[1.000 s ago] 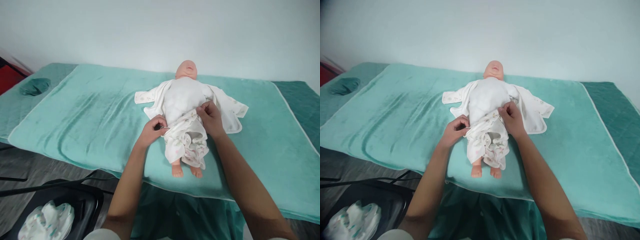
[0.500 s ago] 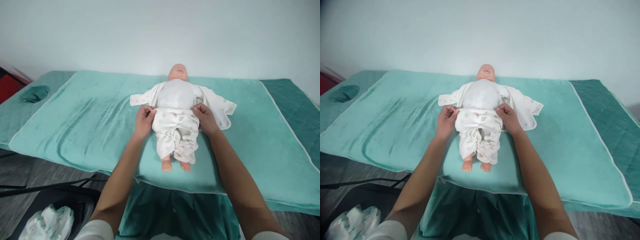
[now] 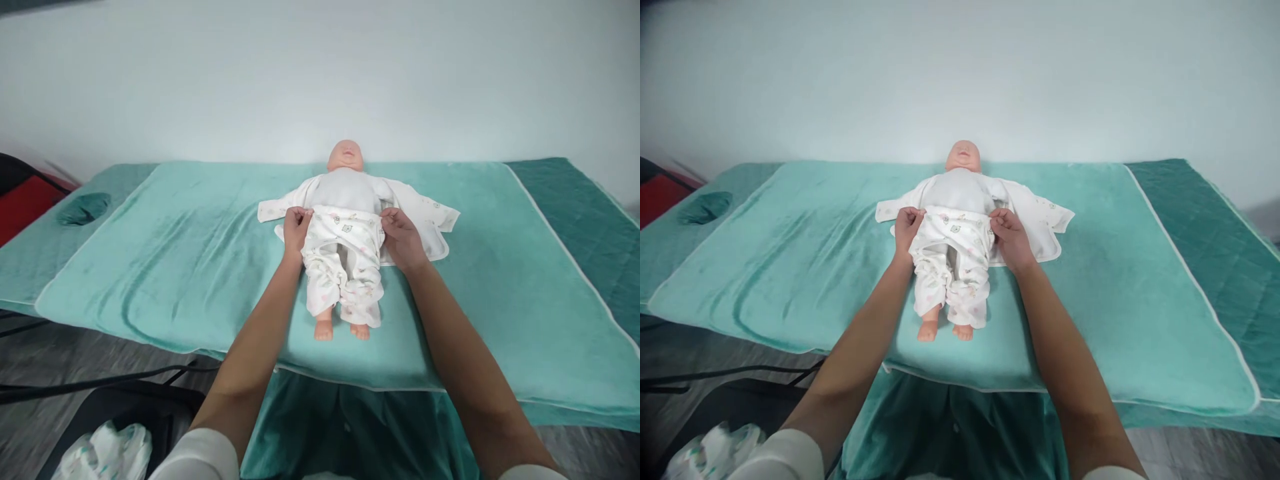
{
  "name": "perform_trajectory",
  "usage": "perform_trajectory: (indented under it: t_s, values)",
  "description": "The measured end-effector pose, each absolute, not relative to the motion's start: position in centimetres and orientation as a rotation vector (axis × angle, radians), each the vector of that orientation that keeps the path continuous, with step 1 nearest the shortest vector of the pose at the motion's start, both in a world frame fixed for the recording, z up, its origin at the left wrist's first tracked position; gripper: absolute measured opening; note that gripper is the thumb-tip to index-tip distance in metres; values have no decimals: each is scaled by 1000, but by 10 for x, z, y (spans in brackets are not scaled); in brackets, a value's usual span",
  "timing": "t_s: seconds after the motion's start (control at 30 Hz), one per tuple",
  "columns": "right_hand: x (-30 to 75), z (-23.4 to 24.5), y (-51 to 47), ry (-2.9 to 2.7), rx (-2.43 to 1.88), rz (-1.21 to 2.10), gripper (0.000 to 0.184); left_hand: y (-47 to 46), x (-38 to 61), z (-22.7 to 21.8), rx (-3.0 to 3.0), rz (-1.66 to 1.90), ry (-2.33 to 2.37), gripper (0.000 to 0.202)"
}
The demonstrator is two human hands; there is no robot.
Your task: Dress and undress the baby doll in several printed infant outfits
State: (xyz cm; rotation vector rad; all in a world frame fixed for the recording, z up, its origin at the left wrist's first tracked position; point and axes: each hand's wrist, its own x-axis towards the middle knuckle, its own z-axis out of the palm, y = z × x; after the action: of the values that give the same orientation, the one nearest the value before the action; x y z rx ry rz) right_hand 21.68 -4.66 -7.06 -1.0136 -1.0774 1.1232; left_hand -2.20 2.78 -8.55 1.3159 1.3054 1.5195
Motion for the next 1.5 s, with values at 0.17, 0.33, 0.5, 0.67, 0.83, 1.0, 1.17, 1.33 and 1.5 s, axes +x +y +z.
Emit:
perform_trajectory:
  t_s: [0.17, 0.33, 0.5, 0.67, 0.83, 1.0, 1.17, 1.33, 1.5]
  values:
    - [225, -74, -46, -1215, -994, 1118, 42, 16, -27, -93, 1389, 1450, 1240, 27]
    - [238, -65, -50, -1338, -1006, 1213, 46, 13, -33, -89, 1419, 1350, 1214, 29]
    - [236, -65, -47, -1290, -1250, 1089, 37, 15, -34, -90, 1419, 1296, 1240, 30]
    - [227, -73, -41, -1246, -1451, 788, 24, 13, -35, -87, 1433, 1294, 1243, 25]
    - [224, -66, -40, -1252, -1561, 964, 17, 6, -42, -74, 1528, 1092, 1267, 44]
    - [223, -60, -42, -1157, -1519, 1116, 23, -2, -52, -67, 1480, 988, 1286, 43]
    - [224, -70, -41, -1124, -1451, 1118, 32, -4, -56, -67, 1306, 951, 1172, 30]
    - [218, -77, -38, -1055, -1340, 1133, 33, -3, -48, -67, 1066, 956, 1074, 17]
    - [208, -78, -35, -958, -1143, 1192, 31, 0, -40, -69, 875, 1067, 1005, 14]
